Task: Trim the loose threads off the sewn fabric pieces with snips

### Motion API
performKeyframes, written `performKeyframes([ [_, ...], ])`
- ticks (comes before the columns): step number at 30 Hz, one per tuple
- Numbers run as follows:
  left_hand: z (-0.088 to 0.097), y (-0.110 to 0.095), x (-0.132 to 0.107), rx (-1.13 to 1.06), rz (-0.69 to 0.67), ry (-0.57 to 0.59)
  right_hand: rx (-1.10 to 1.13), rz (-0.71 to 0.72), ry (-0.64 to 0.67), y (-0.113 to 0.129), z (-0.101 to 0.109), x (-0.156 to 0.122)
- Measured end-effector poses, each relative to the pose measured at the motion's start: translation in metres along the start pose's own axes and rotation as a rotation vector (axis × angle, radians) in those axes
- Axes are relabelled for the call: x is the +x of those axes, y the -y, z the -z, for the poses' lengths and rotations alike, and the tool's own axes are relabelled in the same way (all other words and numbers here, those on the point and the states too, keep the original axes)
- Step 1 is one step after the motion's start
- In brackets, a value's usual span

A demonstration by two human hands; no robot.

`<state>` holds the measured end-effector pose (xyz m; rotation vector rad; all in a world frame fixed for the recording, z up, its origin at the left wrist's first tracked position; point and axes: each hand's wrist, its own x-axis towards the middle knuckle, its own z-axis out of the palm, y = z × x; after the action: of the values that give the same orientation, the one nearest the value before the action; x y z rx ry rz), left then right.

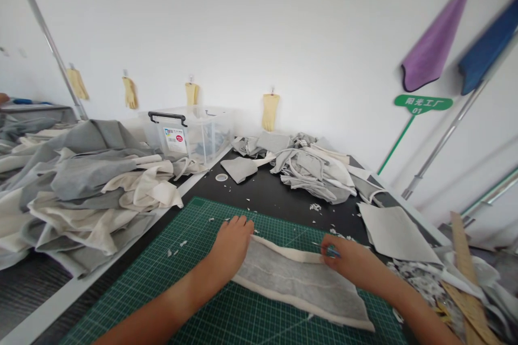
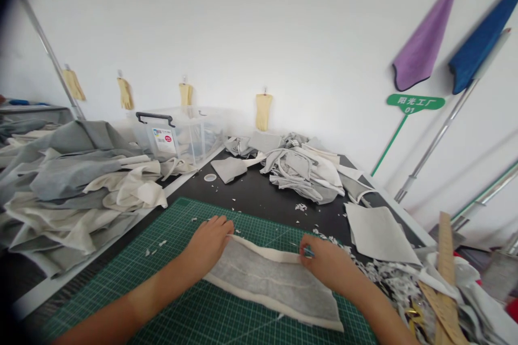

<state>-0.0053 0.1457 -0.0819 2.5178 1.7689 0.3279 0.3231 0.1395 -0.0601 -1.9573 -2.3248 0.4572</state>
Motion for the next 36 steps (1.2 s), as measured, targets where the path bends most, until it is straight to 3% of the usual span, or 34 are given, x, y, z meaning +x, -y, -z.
performKeyframes([
  [4,-0.003,-0.002,0.001,0.049,0.057,-0.055,0.111,0.117,0.064,0.002,0.000,0.001],
  [9,-0.007,-0.014,-0.005,-0.129,-0.222,0.019,0.048,0.053,0.000,0.001,-0.010,0.006],
  [11,-0.009,-0.018,-0.009,-0.139,-0.266,0.049,0.074,0.077,-0.017,0.001,-0.011,0.007],
  [16,-0.016,-0.019,-0.016,-0.044,-0.238,0.035,0.194,0.207,0.024,0.005,-0.011,0.007],
  [26,-0.025,-0.007,-0.003,0.076,-0.133,-0.030,0.047,0.104,0.021,0.006,-0.013,0.007],
  [32,-0.018,0.006,0.004,-0.055,-0.029,-0.150,0.087,0.060,0.208,0.009,-0.005,-0.001],
  [36,-0.023,0.014,0.008,-0.198,0.020,-0.213,0.158,0.144,0.156,0.017,-0.003,-0.001],
])
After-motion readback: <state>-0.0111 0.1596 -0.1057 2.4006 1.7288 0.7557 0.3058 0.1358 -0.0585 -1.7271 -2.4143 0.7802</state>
